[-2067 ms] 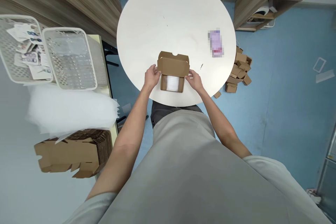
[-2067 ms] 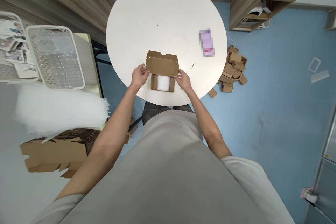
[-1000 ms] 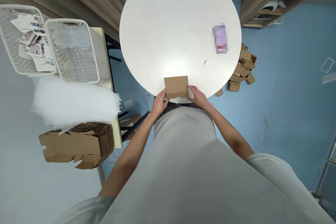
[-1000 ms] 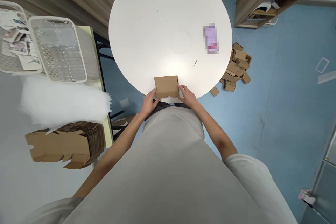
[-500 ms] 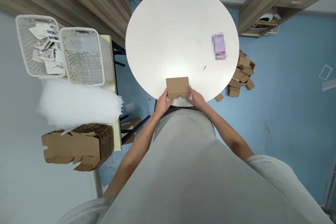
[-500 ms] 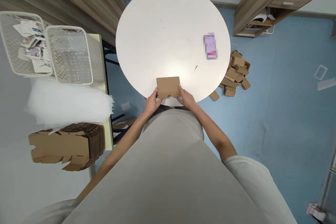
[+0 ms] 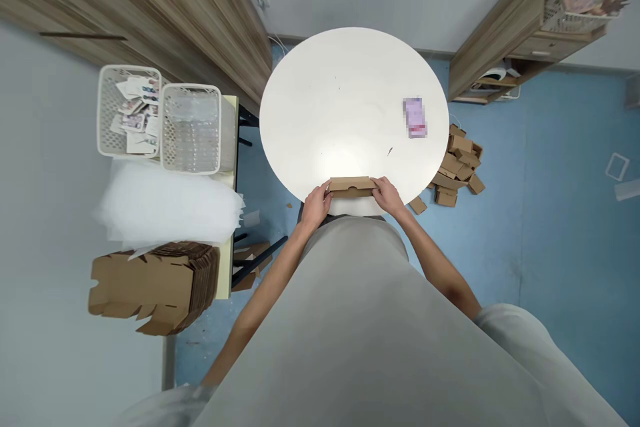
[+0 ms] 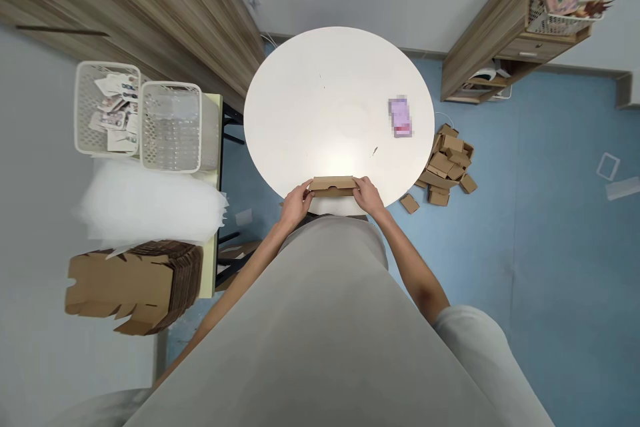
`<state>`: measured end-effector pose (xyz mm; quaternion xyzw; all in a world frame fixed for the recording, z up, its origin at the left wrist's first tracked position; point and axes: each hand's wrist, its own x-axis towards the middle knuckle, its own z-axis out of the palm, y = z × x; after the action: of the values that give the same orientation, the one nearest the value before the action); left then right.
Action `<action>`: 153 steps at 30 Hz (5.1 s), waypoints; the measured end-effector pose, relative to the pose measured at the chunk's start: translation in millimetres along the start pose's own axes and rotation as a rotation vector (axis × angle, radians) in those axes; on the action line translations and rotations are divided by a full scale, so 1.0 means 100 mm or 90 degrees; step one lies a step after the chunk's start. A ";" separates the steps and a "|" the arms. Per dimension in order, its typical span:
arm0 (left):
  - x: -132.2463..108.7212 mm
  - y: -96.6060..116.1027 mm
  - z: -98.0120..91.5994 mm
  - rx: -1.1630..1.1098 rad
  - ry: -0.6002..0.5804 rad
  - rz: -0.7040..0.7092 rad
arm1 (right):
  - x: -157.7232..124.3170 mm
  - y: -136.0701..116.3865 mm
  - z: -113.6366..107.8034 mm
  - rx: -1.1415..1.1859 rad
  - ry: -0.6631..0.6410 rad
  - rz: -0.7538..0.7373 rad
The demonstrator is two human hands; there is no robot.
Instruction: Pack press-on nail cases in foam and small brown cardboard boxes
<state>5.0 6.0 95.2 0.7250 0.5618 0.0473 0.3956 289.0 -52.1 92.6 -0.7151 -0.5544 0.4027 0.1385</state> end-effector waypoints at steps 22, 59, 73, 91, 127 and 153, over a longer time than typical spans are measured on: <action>0.10 0.13 0.11 0.122 -0.030 -0.131 | -0.05 -0.32 0.09 -0.071 0.002 0.088; 0.15 0.00 0.21 0.009 0.084 -0.104 | 0.12 -0.21 0.20 0.005 0.062 0.054; -0.04 -0.08 0.12 -0.068 0.078 -0.033 | 0.05 0.05 0.01 0.244 -0.051 0.054; 0.13 -0.22 0.05 -0.179 0.023 -0.066 | 0.08 0.30 0.16 0.311 -0.029 0.042; -0.49 -0.22 0.34 -0.613 0.065 -0.270 | -0.75 0.07 0.64 0.457 -0.014 0.057; -1.27 0.70 1.30 -0.597 -0.057 -0.154 | -2.05 0.84 0.16 0.488 0.134 0.127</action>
<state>80.2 -173.6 97.9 0.3991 0.5428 0.2180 0.7060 322.1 -270.4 114.5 -0.6994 -0.2749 0.5161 0.4109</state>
